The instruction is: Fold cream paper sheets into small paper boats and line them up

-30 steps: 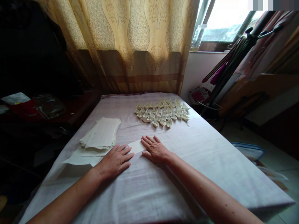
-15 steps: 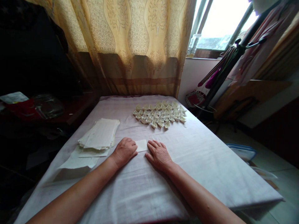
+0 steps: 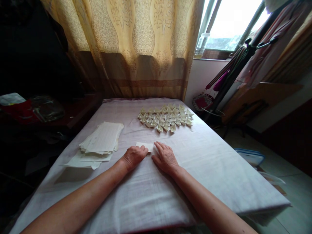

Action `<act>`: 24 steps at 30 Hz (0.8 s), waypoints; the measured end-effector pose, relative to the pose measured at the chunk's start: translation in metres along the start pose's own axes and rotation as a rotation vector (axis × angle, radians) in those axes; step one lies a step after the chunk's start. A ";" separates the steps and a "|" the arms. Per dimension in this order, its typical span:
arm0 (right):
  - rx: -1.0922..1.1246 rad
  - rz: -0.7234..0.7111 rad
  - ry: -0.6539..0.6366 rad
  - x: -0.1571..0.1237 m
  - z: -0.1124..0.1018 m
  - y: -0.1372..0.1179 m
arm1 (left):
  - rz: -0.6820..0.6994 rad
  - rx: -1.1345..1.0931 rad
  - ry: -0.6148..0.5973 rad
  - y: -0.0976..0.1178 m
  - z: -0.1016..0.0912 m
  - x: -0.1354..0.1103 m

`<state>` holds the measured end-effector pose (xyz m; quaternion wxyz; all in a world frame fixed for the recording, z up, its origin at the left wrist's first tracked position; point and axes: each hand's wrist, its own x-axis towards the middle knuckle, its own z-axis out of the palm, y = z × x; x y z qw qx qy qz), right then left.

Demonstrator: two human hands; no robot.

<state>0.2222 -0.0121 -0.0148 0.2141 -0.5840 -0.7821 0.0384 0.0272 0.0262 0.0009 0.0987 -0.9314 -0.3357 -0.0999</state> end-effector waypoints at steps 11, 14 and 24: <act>0.018 -0.607 0.002 0.014 -0.002 0.010 | -0.105 -0.159 0.126 0.004 -0.004 -0.043; 0.049 -0.618 -0.045 0.015 -0.003 0.008 | -0.104 -0.150 0.036 0.012 -0.014 -0.047; 0.302 -0.373 -0.113 0.032 -0.006 0.011 | -0.200 -0.431 0.097 0.004 -0.015 -0.045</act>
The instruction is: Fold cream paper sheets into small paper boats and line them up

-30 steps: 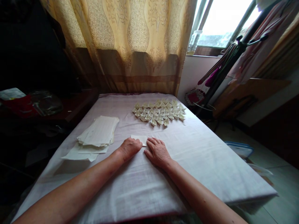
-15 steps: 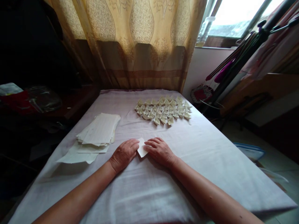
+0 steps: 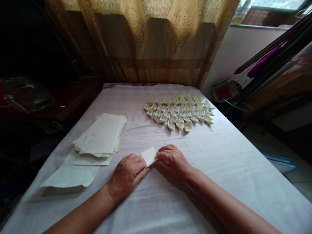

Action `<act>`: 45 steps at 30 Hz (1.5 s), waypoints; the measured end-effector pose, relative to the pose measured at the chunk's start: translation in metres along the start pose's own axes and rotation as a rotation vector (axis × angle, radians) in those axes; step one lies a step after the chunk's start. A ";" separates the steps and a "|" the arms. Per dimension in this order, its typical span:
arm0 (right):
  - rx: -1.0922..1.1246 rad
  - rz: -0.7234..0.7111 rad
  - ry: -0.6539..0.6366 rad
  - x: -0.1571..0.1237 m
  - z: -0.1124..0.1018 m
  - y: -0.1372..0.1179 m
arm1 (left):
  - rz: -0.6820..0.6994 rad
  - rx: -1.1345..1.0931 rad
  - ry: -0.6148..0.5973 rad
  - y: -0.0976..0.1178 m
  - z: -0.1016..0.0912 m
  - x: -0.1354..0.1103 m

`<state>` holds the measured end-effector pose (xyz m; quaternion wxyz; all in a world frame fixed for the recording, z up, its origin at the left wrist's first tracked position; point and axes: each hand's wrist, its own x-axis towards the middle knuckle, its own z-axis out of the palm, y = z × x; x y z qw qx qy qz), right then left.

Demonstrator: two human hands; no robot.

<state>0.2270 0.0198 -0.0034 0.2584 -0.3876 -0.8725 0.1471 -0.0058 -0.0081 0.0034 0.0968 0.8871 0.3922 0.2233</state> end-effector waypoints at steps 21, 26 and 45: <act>0.009 0.321 0.180 0.016 0.028 -0.007 | -0.004 0.144 0.187 -0.004 0.002 -0.001; 0.075 0.327 0.201 0.017 0.025 -0.007 | 0.045 0.161 0.141 -0.005 0.007 -0.004; 0.159 0.022 0.031 0.003 0.001 -0.002 | 0.005 0.067 0.136 -0.010 -0.003 0.006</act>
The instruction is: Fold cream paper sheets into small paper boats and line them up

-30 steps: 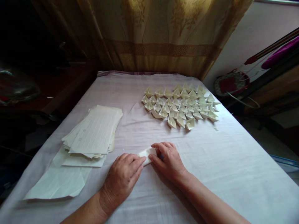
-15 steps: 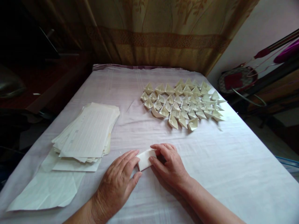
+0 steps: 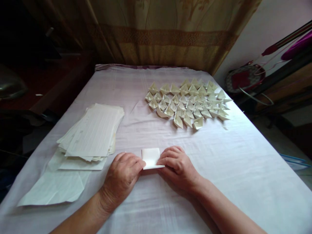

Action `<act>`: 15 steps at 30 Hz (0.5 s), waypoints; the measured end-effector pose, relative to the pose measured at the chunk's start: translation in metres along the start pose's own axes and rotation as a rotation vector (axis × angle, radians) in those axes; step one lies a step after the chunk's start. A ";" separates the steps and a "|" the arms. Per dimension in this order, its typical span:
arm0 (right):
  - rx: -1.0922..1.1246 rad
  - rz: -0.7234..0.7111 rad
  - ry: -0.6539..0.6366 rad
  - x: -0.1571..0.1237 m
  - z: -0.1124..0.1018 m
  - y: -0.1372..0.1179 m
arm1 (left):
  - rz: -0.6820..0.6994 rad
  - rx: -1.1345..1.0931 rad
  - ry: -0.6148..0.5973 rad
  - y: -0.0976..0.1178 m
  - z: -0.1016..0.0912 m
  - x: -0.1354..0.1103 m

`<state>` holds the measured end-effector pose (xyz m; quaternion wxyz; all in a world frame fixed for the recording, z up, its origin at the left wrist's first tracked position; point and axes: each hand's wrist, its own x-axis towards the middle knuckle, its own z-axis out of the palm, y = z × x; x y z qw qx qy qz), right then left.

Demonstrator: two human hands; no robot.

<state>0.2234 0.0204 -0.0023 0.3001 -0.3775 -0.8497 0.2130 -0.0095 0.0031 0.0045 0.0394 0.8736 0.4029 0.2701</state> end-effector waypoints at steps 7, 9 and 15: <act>-0.044 0.000 0.030 0.000 0.005 -0.001 | -0.076 -0.093 -0.036 0.004 0.004 0.000; -0.037 -0.001 0.037 0.000 0.005 -0.002 | -0.092 -0.113 -0.027 0.005 0.005 0.001; 0.026 0.060 0.075 0.004 0.004 -0.006 | -0.126 -0.137 -0.023 0.005 0.003 0.005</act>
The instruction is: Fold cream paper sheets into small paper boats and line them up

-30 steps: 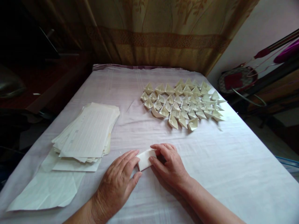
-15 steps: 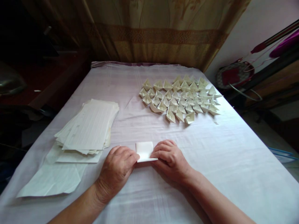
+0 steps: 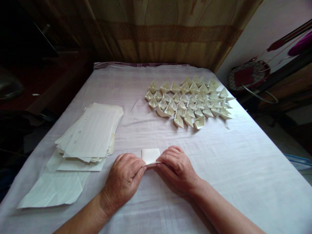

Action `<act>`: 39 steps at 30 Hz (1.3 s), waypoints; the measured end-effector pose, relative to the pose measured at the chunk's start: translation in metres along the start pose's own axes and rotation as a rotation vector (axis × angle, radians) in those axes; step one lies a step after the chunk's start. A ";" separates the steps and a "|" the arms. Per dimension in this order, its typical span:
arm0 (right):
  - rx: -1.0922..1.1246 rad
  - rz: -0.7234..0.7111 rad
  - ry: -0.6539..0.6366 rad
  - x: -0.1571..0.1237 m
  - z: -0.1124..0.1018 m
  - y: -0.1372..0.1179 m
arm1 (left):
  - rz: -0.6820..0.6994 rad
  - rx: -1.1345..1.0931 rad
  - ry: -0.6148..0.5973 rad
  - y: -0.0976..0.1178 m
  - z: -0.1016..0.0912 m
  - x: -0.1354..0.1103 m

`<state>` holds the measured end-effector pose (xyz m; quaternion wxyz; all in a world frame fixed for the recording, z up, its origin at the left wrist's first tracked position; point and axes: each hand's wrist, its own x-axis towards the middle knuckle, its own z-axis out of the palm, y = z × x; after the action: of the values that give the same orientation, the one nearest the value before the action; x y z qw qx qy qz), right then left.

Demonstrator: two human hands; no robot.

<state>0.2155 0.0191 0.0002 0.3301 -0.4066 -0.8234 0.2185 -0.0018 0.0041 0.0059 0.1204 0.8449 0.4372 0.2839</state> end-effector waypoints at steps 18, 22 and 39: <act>-0.218 0.189 0.133 0.010 0.019 -0.002 | -0.140 0.110 0.037 -0.006 0.011 0.008; -0.311 0.162 0.119 0.013 0.022 -0.003 | -0.059 0.166 0.057 -0.007 0.011 0.005; -0.351 0.173 0.152 0.013 0.024 -0.002 | 0.153 0.386 -0.035 0.002 0.008 -0.007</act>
<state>0.1911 0.0259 -0.0103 0.2955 -0.5424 -0.7835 0.0679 0.0007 -0.0024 -0.0025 -0.0582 0.8877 0.4160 0.1884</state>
